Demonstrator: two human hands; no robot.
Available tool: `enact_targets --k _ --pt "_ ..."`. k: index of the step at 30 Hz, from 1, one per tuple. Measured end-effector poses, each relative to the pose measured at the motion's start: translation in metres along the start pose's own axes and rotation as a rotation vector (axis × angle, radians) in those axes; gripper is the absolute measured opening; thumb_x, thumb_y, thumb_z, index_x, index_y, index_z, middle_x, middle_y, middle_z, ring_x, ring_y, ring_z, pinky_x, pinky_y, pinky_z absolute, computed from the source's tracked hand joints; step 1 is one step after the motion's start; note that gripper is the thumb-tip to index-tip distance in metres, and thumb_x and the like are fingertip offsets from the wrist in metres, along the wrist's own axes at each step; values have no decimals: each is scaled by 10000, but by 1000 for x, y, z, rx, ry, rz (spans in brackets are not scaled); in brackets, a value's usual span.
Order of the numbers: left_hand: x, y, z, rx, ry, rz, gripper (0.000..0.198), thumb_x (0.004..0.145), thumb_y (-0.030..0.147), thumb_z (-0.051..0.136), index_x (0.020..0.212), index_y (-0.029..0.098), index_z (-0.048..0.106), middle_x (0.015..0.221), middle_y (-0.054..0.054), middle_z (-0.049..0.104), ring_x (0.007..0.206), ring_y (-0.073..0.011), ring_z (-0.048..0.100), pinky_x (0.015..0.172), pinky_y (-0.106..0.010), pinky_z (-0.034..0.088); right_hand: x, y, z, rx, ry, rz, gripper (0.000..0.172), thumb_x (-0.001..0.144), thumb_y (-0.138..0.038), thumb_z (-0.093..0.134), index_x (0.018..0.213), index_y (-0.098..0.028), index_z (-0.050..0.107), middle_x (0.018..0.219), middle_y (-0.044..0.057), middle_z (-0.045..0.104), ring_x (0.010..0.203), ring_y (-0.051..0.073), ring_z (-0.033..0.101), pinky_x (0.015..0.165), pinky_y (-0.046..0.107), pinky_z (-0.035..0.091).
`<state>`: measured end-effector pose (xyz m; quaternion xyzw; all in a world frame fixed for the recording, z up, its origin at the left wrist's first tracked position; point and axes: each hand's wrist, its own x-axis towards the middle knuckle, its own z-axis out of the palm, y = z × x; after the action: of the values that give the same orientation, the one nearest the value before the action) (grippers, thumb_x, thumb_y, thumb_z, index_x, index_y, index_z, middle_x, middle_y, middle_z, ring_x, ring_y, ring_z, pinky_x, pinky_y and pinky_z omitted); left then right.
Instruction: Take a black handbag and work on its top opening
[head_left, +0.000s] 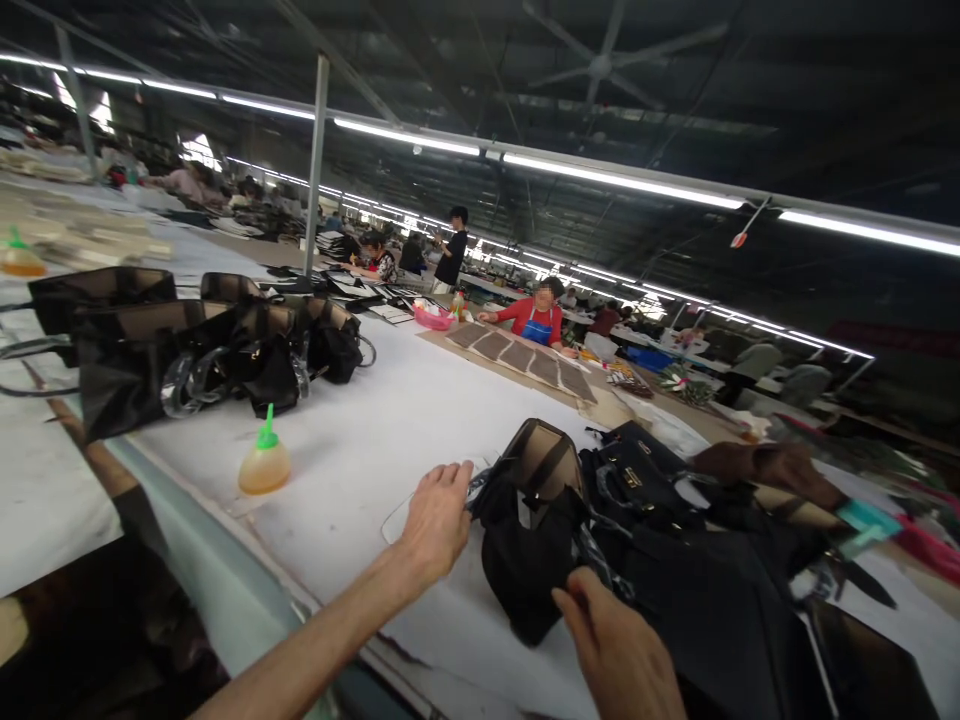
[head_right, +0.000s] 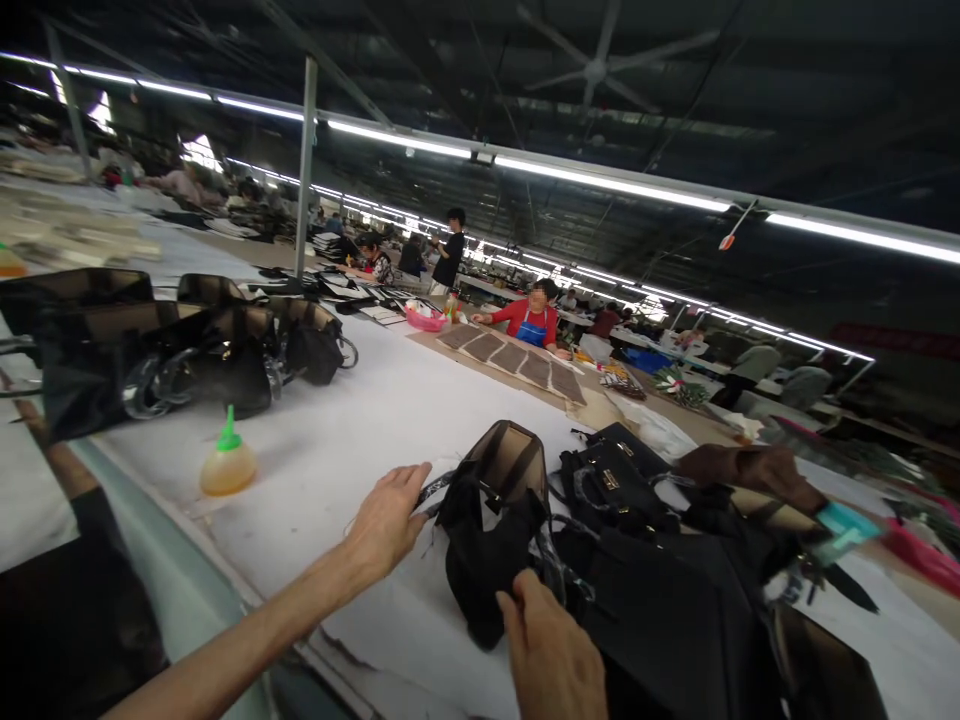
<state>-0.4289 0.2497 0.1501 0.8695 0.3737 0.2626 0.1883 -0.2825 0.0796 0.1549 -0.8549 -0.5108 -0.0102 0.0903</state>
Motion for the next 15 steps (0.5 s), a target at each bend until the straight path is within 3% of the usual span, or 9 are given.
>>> enact_targets --k 3,7,9,11,15 --pt "25 -1 22 -106 -143 -142 373 674 125 482 1043 158 523 905 -93 601 855 -224 539 746 -310 404 0 -18 23 -101 -90 140 343 860 -291 363 1153 -143 463 986 124 631 843 248 616 717 337 440" --pt "36 5 35 -219 -150 -152 168 731 171 443 831 157 577 731 -33 593 689 -143 537 630 -223 395 11 -23 56 16 -160 188 583 820 -204 419 1344 -60 210 1131 181 558 1012 278 551 822 376 418" --pt "31 14 25 -337 -140 -133 159 747 192 431 789 139 575 674 -14 568 634 -119 516 582 -201 384 20 -24 66 112 -137 150 657 794 -196 446 1362 -53 149 1263 198 445 1114 278 475 882 372 390" --pt "19 25 6 -558 -161 -120 163 748 209 433 756 120 569 604 8 522 554 -95 480 516 -185 365 32 -25 70 217 -58 90 636 794 -220 432 1346 -22 186 1300 213 392 1167 286 417 911 373 372" --pt "-21 40 -34 -817 -364 -231 149 736 259 478 769 131 547 464 74 386 350 -40 304 352 -160 232 64 -34 66 512 197 1 402 791 -209 363 1144 -60 482 1080 190 572 1072 309 488 900 414 368"
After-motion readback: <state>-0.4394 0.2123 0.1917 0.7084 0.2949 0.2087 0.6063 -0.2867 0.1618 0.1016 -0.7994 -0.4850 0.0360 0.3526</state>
